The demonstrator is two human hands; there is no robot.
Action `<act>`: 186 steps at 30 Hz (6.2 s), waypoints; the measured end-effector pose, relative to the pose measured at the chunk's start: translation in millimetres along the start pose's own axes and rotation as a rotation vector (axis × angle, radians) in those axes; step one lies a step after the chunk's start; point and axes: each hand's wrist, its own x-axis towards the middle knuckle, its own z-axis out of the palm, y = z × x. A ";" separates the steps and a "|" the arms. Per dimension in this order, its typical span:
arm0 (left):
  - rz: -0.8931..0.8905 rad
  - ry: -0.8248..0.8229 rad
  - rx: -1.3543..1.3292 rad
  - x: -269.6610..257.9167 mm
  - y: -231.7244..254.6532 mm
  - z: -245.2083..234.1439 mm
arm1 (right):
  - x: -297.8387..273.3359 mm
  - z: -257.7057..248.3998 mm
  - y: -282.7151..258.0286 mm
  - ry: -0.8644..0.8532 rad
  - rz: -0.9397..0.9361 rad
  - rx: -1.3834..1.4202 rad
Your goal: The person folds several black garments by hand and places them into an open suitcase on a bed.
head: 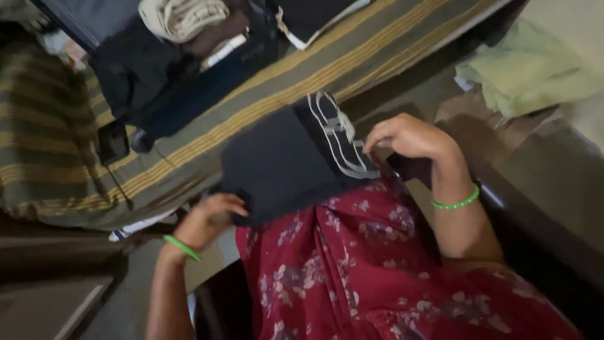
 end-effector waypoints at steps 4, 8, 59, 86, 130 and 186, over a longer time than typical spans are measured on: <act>-0.086 -0.014 0.377 -4.1 -13.3 23.6 | -7.3 19.5 -9.4 0.152 0.285 -0.057; -0.079 0.487 0.520 56.1 -14.5 69.5 | 46.9 76.2 -4.0 0.727 -0.103 -0.167; -0.001 0.439 0.530 207.0 25.6 150.1 | 200.5 313.2 153.6 0.194 -0.387 1.858; -0.358 0.120 0.379 198.0 -64.4 48.3 | 189.7 295.8 89.5 -0.178 -0.210 0.719; -0.757 -0.096 -0.540 -7.5 -70.3 59.2 | 67.9 103.8 15.7 0.236 -0.222 -0.645; -0.799 0.202 -0.658 -2.4 -52.9 90.4 | -5.2 120.7 45.6 0.436 0.408 0.356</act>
